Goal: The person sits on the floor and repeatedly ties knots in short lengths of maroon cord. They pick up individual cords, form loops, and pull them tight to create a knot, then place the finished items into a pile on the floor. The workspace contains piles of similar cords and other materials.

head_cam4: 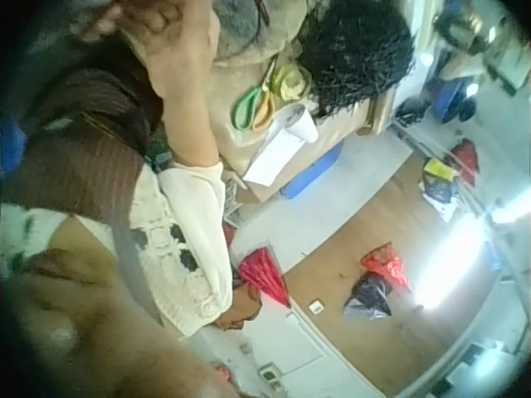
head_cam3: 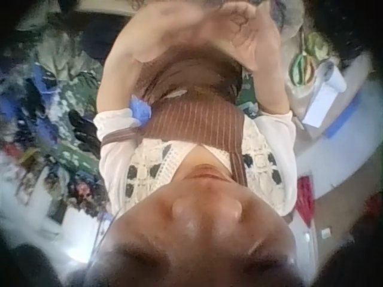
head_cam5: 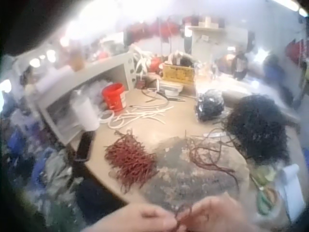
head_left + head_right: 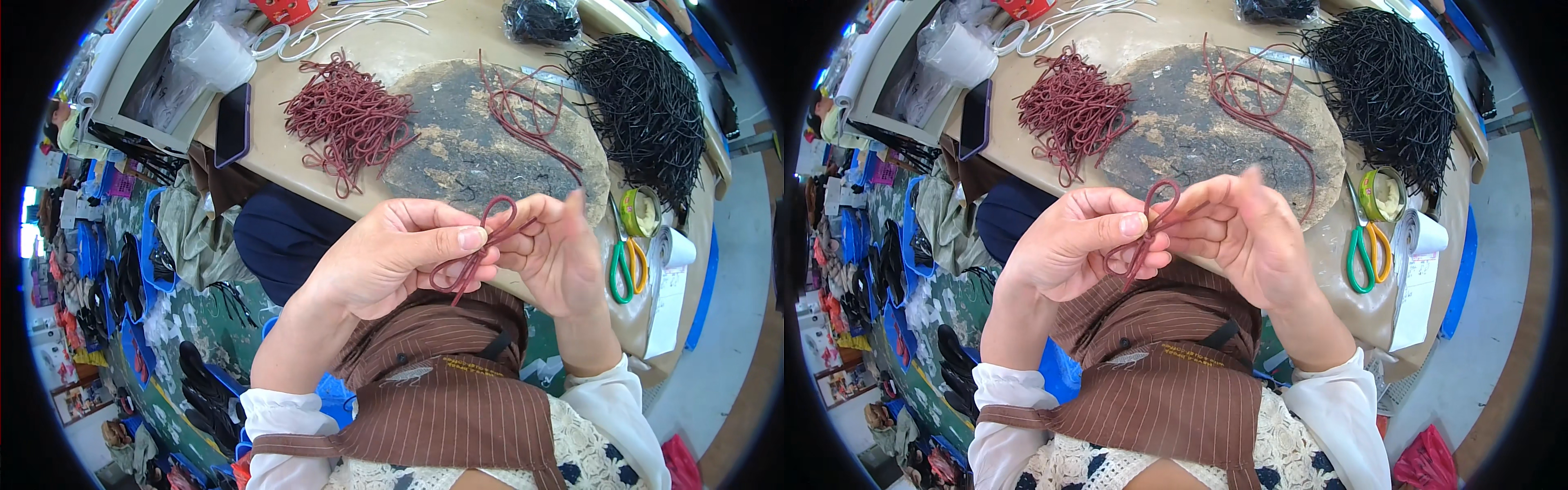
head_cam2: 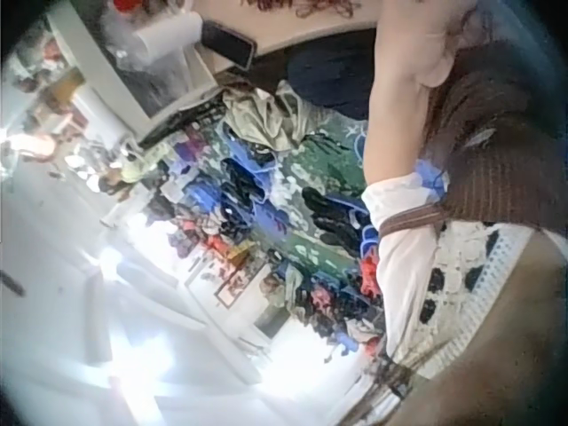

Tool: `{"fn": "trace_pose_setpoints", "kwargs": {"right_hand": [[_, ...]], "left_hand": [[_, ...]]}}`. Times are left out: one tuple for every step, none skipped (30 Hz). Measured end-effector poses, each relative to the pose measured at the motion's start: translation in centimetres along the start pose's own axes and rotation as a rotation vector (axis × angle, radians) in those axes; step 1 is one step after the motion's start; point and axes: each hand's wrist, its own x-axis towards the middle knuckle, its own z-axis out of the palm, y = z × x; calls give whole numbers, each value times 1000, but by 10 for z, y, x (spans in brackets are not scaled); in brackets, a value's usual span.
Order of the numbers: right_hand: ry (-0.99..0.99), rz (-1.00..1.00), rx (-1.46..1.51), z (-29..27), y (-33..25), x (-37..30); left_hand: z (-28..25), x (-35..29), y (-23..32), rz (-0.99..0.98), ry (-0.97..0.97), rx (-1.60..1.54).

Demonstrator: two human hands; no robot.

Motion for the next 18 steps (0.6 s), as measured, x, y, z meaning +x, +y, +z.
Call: {"fn": "trace_pose_setpoints", "kwargs": {"right_hand": [[-3, 16, 5, 3, -3, 1], [1, 4, -41, 3, -4, 1], [6, -9, -87, 3, -5, 2], [11, -44, -163, 4, -4, 2], [20, -79, -239, 4, -3, 2], [29, -137, -345, 4, 1, 1], [39, -194, -450, 4, 4, 1], [53, -183, -500, 3, 3, 1], [67, -172, -550, 2, 2, 2], [81, -160, -601, 1, 1, 2], [80, -148, -595, 2, 1, 2], [80, -135, -590, 2, 1, 1], [80, -123, -585, 3, 0, 1], [88, -100, -554, 4, 0, 0], [96, -77, -523, 5, -1, 0], [104, -54, -493, 6, -1, 0], [103, -44, -475, 5, -2, -1], [103, -34, -457, 4, -2, -1]], "left_hand": [[-1, -1, -1, 6, 9, 1], [0, 0, -1, 8, 26, 5], [1, 1, -2, 10, 44, 10], [1, 1, -2, 13, 61, 14], [1, 3, -3, 17, 58, 30], [1, 4, -3, 22, 55, 46], [1, 5, -3, 26, 53, 62], [1, 6, -3, 22, 48, 82], [1, 6, -2, 18, 43, 103], [1, 7, -1, 14, 38, 123], [-1, 6, -1, 6, 7, 122], [-5, 7, -2, -2, -23, 122], [-7, 7, -2, -10, -53, 122], [-7, 7, -1, -34, -40, 114], [-7, 7, 0, -58, -27, 105], [-7, 7, 1, -81, -14, 97], [-6, 8, 1, -95, -14, 85], [-6, 8, 2, -109, -15, 74]]}}
